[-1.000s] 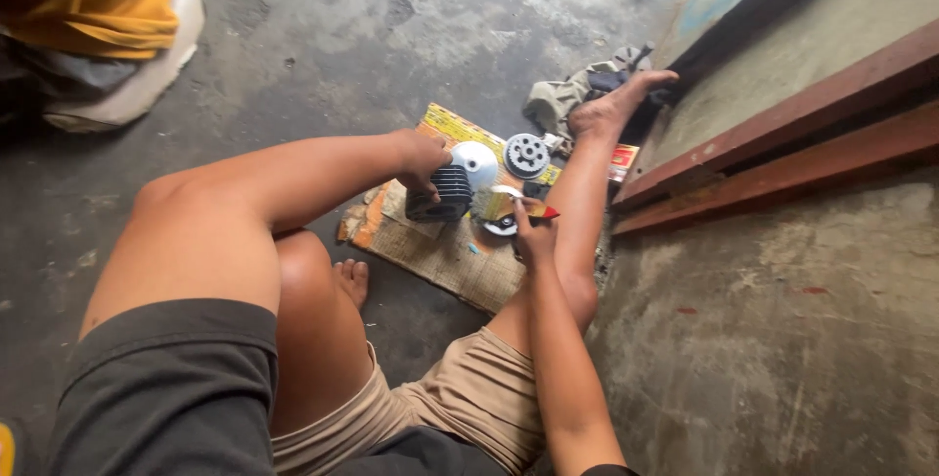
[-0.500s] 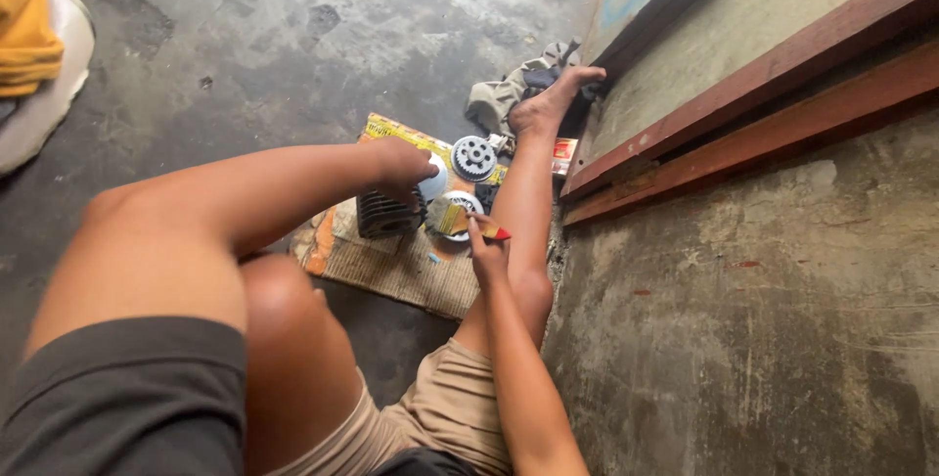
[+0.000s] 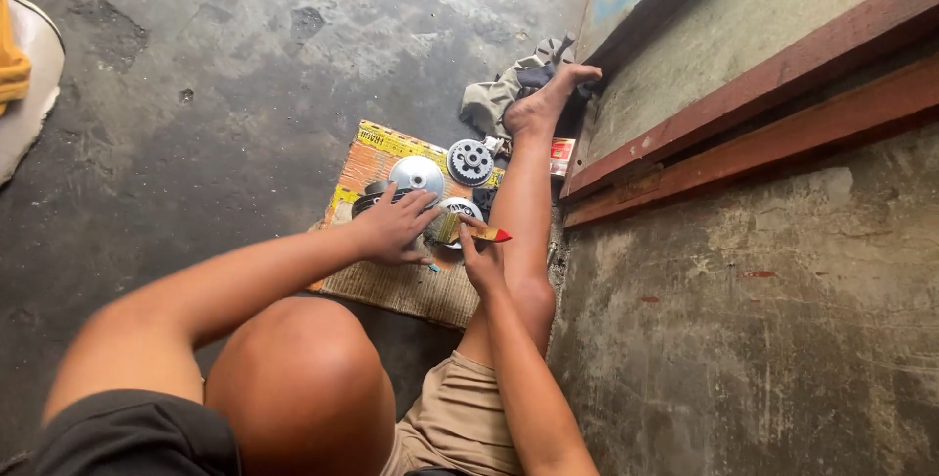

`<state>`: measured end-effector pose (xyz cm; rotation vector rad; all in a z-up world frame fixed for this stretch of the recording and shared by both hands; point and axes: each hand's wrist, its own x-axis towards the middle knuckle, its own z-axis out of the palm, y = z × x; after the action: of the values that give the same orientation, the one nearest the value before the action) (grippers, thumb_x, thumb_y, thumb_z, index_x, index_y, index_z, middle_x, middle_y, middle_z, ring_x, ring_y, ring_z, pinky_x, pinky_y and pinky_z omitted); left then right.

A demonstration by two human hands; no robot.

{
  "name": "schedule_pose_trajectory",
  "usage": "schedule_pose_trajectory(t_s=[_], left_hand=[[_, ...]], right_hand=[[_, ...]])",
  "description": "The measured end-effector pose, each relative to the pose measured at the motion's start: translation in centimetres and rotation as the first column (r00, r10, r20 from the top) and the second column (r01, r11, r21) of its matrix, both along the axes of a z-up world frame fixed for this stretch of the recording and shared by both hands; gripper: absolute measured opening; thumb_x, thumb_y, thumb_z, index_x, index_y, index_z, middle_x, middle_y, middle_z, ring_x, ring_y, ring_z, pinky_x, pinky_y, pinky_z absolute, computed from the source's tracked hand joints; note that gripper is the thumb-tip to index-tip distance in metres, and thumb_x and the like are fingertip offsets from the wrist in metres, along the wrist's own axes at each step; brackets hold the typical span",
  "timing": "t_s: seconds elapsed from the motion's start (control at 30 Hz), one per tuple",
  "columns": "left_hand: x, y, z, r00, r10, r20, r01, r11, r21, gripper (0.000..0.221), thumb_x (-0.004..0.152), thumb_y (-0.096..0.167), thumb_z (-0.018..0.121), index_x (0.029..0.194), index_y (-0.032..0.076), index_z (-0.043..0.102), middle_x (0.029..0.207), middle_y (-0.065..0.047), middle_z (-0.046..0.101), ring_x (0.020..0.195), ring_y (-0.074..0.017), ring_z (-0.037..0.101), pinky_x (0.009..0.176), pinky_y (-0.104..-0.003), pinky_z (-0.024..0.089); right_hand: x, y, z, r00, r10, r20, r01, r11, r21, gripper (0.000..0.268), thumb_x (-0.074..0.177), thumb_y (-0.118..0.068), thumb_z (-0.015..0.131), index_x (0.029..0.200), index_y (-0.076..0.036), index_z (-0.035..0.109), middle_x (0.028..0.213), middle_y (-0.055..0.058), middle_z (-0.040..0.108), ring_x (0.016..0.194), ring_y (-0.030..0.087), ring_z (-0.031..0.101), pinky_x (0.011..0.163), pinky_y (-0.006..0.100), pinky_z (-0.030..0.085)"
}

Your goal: Cleaning a motorcycle engine component with a paintbrush and cleaning solution while sitting on the floor.

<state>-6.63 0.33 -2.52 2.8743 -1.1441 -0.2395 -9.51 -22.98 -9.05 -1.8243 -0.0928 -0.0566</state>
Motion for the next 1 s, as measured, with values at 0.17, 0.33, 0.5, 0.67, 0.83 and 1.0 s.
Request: schedule_pose_trajectory(t_s=[0.17, 0.33, 0.5, 0.67, 0.83, 1.0], left_hand=[[-0.6, -0.9, -3.5, 0.967, 0.105, 0.233, -0.068, 0.985, -0.161, 0.079, 0.09, 0.069, 0.057, 0.138, 0.007, 0.056, 0.133, -0.015, 0.06, 0.139, -0.0303, 0.048, 0.111, -0.066, 0.031], [-1.3, -0.7, -4.3, 0.911, 0.199, 0.362, -0.107, 0.96, -0.259, 0.076, 0.082, 0.06, 0.07, 0.137, 0.009, 0.058, 0.14, -0.018, 0.057, 0.141, -0.0355, 0.047, 0.112, -0.062, 0.037], [-1.1, -0.3, -6.5, 0.807, 0.378, 0.453, -0.267, 0.919, -0.291, 0.089, 0.075, 0.065, 0.077, 0.136, 0.003, 0.06, 0.127, -0.024, 0.059, 0.126, -0.0403, 0.056, 0.1, -0.058, 0.042], [-1.3, 0.6, -5.8, 0.885, 0.341, 0.317, -0.289, 0.936, -0.2, 0.079, 0.077, 0.05, 0.08, 0.14, 0.008, 0.057, 0.13, -0.02, 0.06, 0.121, -0.0357, 0.06, 0.101, -0.053, 0.045], [-1.5, 0.6, -5.1, 0.924, 0.31, 0.224, -0.299, 0.951, -0.083, 0.082, 0.077, 0.037, 0.082, 0.147, 0.009, 0.05, 0.137, -0.018, 0.056, 0.129, -0.035, 0.055, 0.106, -0.052, 0.043], [-1.4, 1.2, -5.4, 0.953, 0.227, 0.201, -0.217, 0.974, -0.072, 0.08, 0.082, 0.056, 0.073, 0.144, 0.012, 0.049, 0.139, -0.013, 0.056, 0.134, -0.0299, 0.051, 0.113, -0.05, 0.037]], right_hand=[[0.2, 0.5, -0.1, 0.999, 0.006, -0.046, -0.01, 0.997, -0.07, 0.033, 0.101, -0.026, 0.068, 0.13, -0.012, 0.071, 0.094, 0.017, 0.071, 0.083, 0.024, 0.068, 0.084, 0.039, 0.058], [0.4, 0.9, -0.1, 0.999, -0.015, -0.042, 0.011, 0.995, -0.103, 0.036, 0.102, -0.027, 0.065, 0.137, -0.017, 0.066, 0.094, 0.015, 0.07, 0.074, 0.022, 0.068, 0.072, 0.034, 0.06], [0.4, 0.6, -1.4, 1.0, 0.007, -0.023, -0.009, 0.996, -0.094, 0.037, 0.104, -0.027, 0.063, 0.139, -0.014, 0.064, 0.119, 0.028, 0.068, 0.084, 0.033, 0.07, 0.075, 0.041, 0.06], [-1.1, 0.0, 0.7, 0.999, 0.041, -0.033, -0.046, 0.979, -0.2, 0.039, 0.102, -0.031, 0.065, 0.138, -0.017, 0.065, 0.125, 0.021, 0.069, 0.119, 0.041, 0.064, 0.105, 0.049, 0.05], [-1.3, -0.6, 1.5, 0.998, 0.055, -0.044, -0.064, 0.968, -0.241, 0.039, 0.1, -0.034, 0.067, 0.138, -0.023, 0.066, 0.125, 0.021, 0.071, 0.123, 0.044, 0.063, 0.108, 0.052, 0.048], [-1.5, -0.4, 2.9, 0.995, 0.027, -0.099, -0.055, 0.954, -0.295, 0.034, 0.097, -0.041, 0.068, 0.129, -0.03, 0.072, 0.103, 0.016, 0.077, 0.108, 0.037, 0.071, 0.099, 0.05, 0.054]])
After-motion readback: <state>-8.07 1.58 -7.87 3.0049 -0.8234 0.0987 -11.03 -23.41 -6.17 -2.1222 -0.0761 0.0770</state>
